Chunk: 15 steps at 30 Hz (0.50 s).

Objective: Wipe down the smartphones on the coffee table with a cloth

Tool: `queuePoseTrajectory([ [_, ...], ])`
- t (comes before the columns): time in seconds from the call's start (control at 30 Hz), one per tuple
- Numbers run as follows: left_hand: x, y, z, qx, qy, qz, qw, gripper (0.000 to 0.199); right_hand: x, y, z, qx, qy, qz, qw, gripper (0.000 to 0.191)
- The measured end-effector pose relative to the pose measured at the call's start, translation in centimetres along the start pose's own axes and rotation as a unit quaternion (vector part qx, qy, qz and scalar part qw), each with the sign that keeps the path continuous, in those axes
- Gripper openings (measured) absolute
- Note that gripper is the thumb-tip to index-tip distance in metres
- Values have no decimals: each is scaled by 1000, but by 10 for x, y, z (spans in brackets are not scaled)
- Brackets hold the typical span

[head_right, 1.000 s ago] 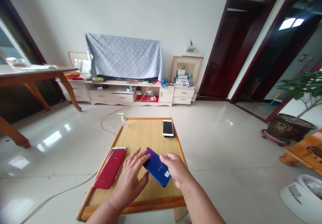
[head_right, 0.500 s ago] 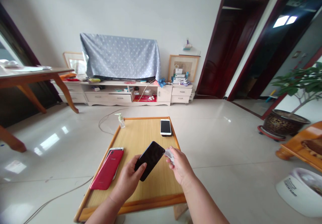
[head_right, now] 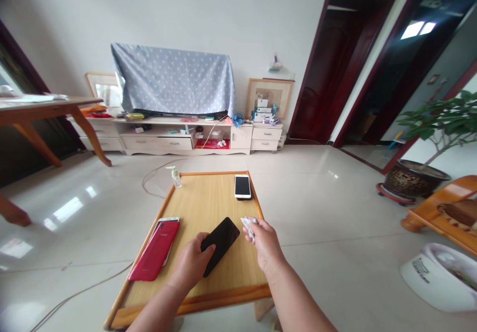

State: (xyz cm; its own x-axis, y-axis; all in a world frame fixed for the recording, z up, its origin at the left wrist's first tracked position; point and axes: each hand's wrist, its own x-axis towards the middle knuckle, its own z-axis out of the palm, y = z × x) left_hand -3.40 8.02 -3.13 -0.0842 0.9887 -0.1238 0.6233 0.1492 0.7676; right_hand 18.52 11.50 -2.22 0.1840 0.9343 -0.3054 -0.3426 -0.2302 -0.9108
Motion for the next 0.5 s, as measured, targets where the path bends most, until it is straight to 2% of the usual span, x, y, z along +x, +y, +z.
queuePoseTrajectory([
  [0.2,3,1,5,53,4,7,999,29,3,6,2,-63,-3,-31,998,41],
  [0.5,0,-8,11,153,67,80,983,35,4,9,3,-105,3,-50,993,45],
])
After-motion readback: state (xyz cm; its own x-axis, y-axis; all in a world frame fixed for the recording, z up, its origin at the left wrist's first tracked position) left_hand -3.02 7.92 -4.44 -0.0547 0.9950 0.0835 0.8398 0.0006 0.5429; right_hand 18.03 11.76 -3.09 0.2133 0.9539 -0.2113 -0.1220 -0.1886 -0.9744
